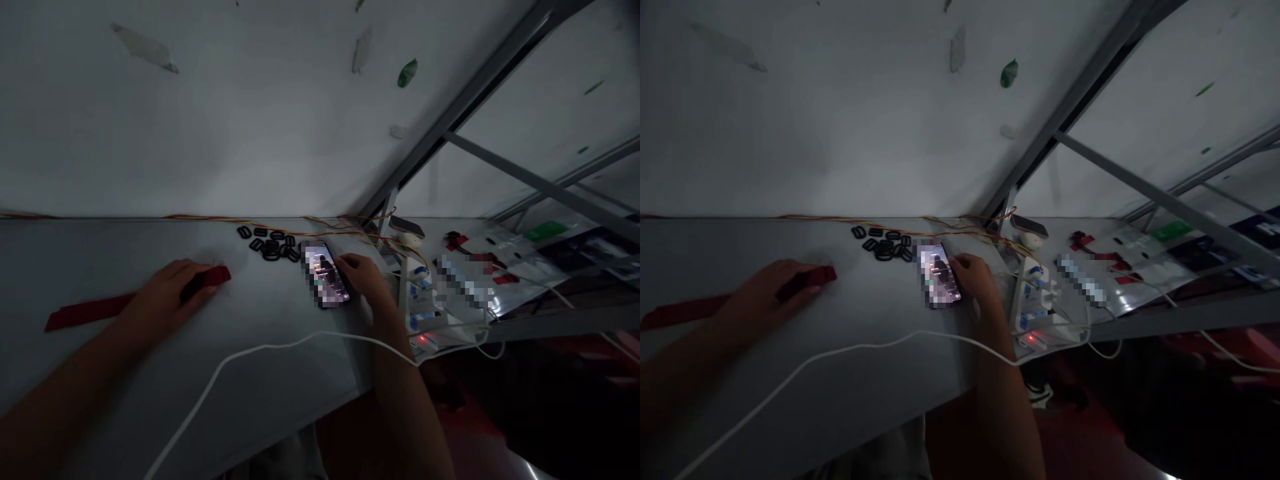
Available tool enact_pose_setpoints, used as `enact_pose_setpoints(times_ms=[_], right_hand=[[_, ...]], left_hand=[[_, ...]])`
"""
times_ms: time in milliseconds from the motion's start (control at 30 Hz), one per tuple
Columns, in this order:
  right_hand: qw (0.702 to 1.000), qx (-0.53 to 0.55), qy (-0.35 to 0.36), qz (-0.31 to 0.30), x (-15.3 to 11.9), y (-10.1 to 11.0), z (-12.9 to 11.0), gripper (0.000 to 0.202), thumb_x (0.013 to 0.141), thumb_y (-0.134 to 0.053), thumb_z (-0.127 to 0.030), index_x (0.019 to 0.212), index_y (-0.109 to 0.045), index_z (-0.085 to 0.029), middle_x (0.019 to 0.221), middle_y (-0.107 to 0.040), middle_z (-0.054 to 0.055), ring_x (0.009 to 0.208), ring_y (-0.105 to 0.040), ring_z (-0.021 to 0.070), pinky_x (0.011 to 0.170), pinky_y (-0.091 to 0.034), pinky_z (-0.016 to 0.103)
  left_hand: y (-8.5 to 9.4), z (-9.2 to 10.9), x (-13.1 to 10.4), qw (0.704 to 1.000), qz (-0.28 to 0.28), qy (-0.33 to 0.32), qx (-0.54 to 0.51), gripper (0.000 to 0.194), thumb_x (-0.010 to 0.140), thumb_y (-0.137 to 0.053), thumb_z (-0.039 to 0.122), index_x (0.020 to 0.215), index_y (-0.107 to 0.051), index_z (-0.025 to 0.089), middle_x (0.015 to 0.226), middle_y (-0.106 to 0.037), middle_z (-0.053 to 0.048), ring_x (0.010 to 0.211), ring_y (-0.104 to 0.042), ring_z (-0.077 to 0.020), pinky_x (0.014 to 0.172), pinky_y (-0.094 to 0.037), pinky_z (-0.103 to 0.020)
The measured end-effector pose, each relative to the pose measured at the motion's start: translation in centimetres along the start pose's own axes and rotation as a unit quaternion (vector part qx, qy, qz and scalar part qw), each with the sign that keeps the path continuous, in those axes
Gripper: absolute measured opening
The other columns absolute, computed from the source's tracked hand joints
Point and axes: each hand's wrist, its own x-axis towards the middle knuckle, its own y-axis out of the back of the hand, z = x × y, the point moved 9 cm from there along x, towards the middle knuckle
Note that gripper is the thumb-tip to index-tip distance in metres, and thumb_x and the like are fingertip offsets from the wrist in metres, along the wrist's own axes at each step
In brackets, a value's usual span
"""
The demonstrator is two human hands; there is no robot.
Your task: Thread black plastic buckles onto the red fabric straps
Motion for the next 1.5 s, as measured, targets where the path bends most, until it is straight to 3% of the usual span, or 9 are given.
enact_pose_setpoints(times_ms=[167,367,567,733,900,1000,1167,1333,1500], right_hand=[[0.998,0.052,0.027,0.012,-0.9,0.1,0.8,0.03,0.092,-0.065,-0.036,0.112,-0.075,-0.016,0.105,-0.082,0.012,0.093,-0.076,0.0228,0.084,-0.057,0.034],[0.983,0.17,0.036,-0.056,-1.1,-0.5,1.1,0.043,0.085,-0.073,-0.032,0.125,-0.067,-0.019,0.112,-0.08,0.011,0.096,-0.076,0.0229,0.086,-0.06,0.037],[0.974,0.202,0.051,-0.088,-1.6,-0.6,0.8,0.047,0.085,-0.072,-0.031,0.13,-0.063,-0.022,0.117,-0.079,0.01,0.099,-0.075,0.0228,0.09,-0.061,0.041],[0.954,0.245,0.073,-0.159,-2.2,-1.0,0.6,0.065,0.082,-0.08,-0.035,0.142,-0.055,-0.023,0.128,-0.074,0.012,0.109,-0.073,0.0245,0.096,-0.061,0.043],[0.943,0.238,0.089,-0.212,-2.9,-1.3,0.1,0.096,0.075,-0.089,-0.032,0.157,-0.04,-0.025,0.148,-0.062,0.017,0.124,-0.068,0.0286,0.108,-0.056,0.049],[0.945,0.22,0.098,-0.219,-3.1,-1.3,-0.4,0.102,0.075,-0.089,-0.032,0.161,-0.035,-0.024,0.15,-0.059,0.018,0.125,-0.067,0.0293,0.111,-0.055,0.052],[0.954,0.192,0.102,-0.207,-3.0,-1.2,-0.5,0.103,0.075,-0.09,-0.034,0.162,-0.035,-0.025,0.15,-0.059,0.017,0.126,-0.066,0.0305,0.115,-0.052,0.055],[0.95,0.207,0.105,-0.208,-2.9,-1.3,-0.3,0.099,0.076,-0.09,-0.035,0.16,-0.038,-0.027,0.149,-0.061,0.016,0.125,-0.067,0.0303,0.112,-0.054,0.055],[0.949,0.236,0.08,-0.191,-2.6,-1.5,0.3,0.079,0.085,-0.079,-0.039,0.155,-0.044,-0.026,0.145,-0.062,0.016,0.12,-0.068,0.0286,0.098,-0.062,0.05]], left_hand=[[0.1,-0.2,0.0,1.0,0.02,-0.016,-0.016,0.054,0.1,-0.051,0.063,0.123,-0.067,0.016,0.113,-0.07,-0.01,0.106,-0.065,-0.0268,0.103,-0.051,-0.042],[-0.1,-0.8,0.0,0.999,0.028,-0.023,-0.019,0.059,0.101,-0.047,0.066,0.125,-0.067,0.017,0.114,-0.071,-0.011,0.105,-0.066,-0.0278,0.101,-0.051,-0.043],[-0.4,-0.9,0.0,0.999,0.039,-0.024,0.012,0.065,0.097,-0.048,0.075,0.123,-0.069,0.019,0.119,-0.072,-0.012,0.11,-0.066,-0.0298,0.104,-0.051,-0.046],[-0.7,-1.1,0.2,0.999,0.041,-0.029,0.016,0.074,0.092,-0.049,0.082,0.12,-0.071,0.017,0.115,-0.074,-0.014,0.107,-0.067,-0.0315,0.102,-0.053,-0.049],[-0.7,-1.0,0.0,0.998,0.054,-0.032,0.028,0.062,0.096,-0.05,0.071,0.122,-0.071,0.017,0.117,-0.074,-0.013,0.11,-0.068,-0.0313,0.104,-0.052,-0.049],[-0.7,-1.3,0.1,0.998,0.049,-0.015,0.028,0.063,0.094,-0.051,0.072,0.123,-0.07,0.019,0.119,-0.073,-0.013,0.109,-0.068,-0.0313,0.102,-0.053,-0.049],[-0.3,-1.4,0.3,0.999,0.053,0.008,0.003,0.07,0.087,-0.054,0.081,0.117,-0.072,0.02,0.111,-0.073,-0.011,0.105,-0.068,-0.0306,0.101,-0.055,-0.047],[0.0,-1.1,0.1,0.998,0.061,-0.001,-0.003,0.056,0.092,-0.056,0.071,0.112,-0.07,0.02,0.107,-0.071,-0.009,0.101,-0.067,-0.0282,0.099,-0.055,-0.043],[0.2,-1.0,-0.1,0.999,0.05,0.005,-0.01,0.051,0.095,-0.053,0.065,0.115,-0.067,0.02,0.107,-0.07,-0.008,0.097,-0.066,-0.026,0.097,-0.054,-0.041]])
